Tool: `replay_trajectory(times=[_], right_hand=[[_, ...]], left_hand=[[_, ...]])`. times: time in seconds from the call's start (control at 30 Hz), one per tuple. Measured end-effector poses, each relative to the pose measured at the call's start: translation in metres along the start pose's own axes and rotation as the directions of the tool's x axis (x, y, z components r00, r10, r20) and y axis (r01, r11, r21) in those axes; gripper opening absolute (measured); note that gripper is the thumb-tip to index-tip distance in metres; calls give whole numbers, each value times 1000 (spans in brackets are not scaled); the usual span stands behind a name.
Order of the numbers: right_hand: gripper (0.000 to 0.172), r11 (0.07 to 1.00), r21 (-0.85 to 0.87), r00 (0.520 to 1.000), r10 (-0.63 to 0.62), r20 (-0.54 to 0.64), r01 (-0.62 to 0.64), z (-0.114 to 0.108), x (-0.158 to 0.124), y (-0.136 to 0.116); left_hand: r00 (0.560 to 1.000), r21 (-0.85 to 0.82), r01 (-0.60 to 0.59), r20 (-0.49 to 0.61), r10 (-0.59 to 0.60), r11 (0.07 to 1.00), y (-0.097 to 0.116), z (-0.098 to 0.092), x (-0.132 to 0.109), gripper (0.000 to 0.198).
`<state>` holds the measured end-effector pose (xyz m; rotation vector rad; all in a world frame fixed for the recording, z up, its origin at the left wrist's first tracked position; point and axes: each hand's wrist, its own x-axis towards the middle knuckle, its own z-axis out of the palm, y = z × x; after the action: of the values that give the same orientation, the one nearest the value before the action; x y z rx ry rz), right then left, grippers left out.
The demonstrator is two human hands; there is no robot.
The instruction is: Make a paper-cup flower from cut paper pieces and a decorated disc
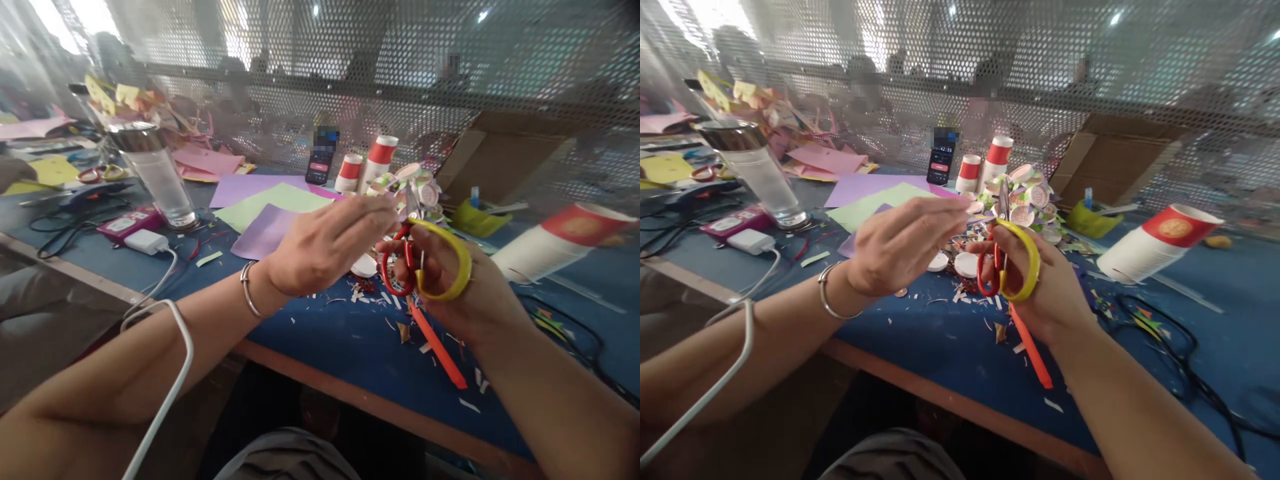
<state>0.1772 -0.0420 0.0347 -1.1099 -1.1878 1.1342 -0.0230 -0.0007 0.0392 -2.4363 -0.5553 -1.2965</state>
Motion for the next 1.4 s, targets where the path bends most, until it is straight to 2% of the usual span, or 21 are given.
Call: replay_trajectory(times=[0.07, 0.1, 0.2, 0.27, 0.3, 0.37, 0.43, 0.47, 0.5, 0.53, 0.57, 0.6, 0.67, 0.77, 0.83, 0.9, 1.0, 1.07, 1.2, 1.33, 1.4], right_hand=[[22, 999, 12, 999, -30, -16, 30, -4, 6, 3], [23, 999, 8, 999, -34, -13, 34, -5, 8, 5], [21, 1000, 3, 1000, -16, 2, 16, -7, 14, 12], [20, 1000, 10, 1000, -10, -8, 11, -7, 17, 16], [19, 1000, 12, 999, -23, -23, 23, -7, 18, 17], [22, 998, 9, 997, -56, -60, 57, -7, 18, 18], [28, 998, 12, 994, -55, -91, 56, -8, 16, 16], [30, 999, 23, 994, -39, -102, 42, -7, 15, 15], [31, 999, 35, 994, -23, -110, 27, -7, 14, 15], [32, 999, 43, 993, -14, -113, 19, -6, 12, 15], [31, 999, 40, 994, -15, -109, 20, -6, 11, 15], [31, 999, 29, 995, -25, -95, 28, -6, 10, 16], [31, 999, -9, 997, -48, -53, 48, -5, 10, 19], [37, 996, -61, 998, -66, -14, 65, -5, 10, 23], [42, 993, -96, 997, -71, -22, 68, -5, 11, 24], [44, 989, -127, 996, -79, -39, 74, -5, 12, 25], [44, 988, -129, 994, -91, -58, 82, -7, 13, 27], [41, 988, -119, 993, -103, -63, 95, -8, 14, 28], [33, 988, -97, 989, -127, -81, 119, -8, 13, 30], [35, 992, -54, 990, -116, -83, 112, -7, 11, 28], [36, 993, -30, 990, -112, -83, 110, -7, 11, 28]], left_hand=[[985, -35, -135, 106, 138, 990, -5, 9, -1, 29], [971, -48, -200, 126, 204, 979, -7, 13, -2, 29], [926, -54, -366, 76, 369, 929, -8, 23, -10, 27], [912, -78, -404, 50, 408, 912, -7, 28, -15, 25], [918, -114, -384, 61, 392, 916, -6, 29, -17, 24], [953, -211, -270, 80, 292, 940, -1, 30, -19, 21], [994, -336, -68, 61, 94, 940, 4, 29, -19, 19], [998, -410, 62, 54, -44, 910, 7, 29, -19, 21], [975, -486, 221, 90, -203, 846, 9, 30, -19, 23], [927, -555, 369, 164, -337, 745, 10, 30, -18, 24], [865, -609, 495, 275, -420, 620, 10, 32, -18, 26], [804, -644, 587, 397, -442, 490, 9, 34, -17, 28], [721, -681, 686, 587, -368, 257, 7, 37, -15, 33], [621, -651, 759, 730, -286, -11, 3, 39, -13, 27], [548, -600, 791, 781, -299, -118, 1, 38, -12, 24], [500, -568, 804, 806, -318, -176, 1, 36, -11, 24], [468, -552, 807, 815, -342, -210, 0, 35, -13, 26], [458, -545, 814, 814, -358, -200, -1, 36, -14, 28], [452, -531, 836, 810, -374, -139, -1, 37, -14, 25], [454, -521, 850, 799, -393, -76, 0, 37, -15, 28], [469, -510, 860, 799, -376, -9, 0, 38, -17, 31]])
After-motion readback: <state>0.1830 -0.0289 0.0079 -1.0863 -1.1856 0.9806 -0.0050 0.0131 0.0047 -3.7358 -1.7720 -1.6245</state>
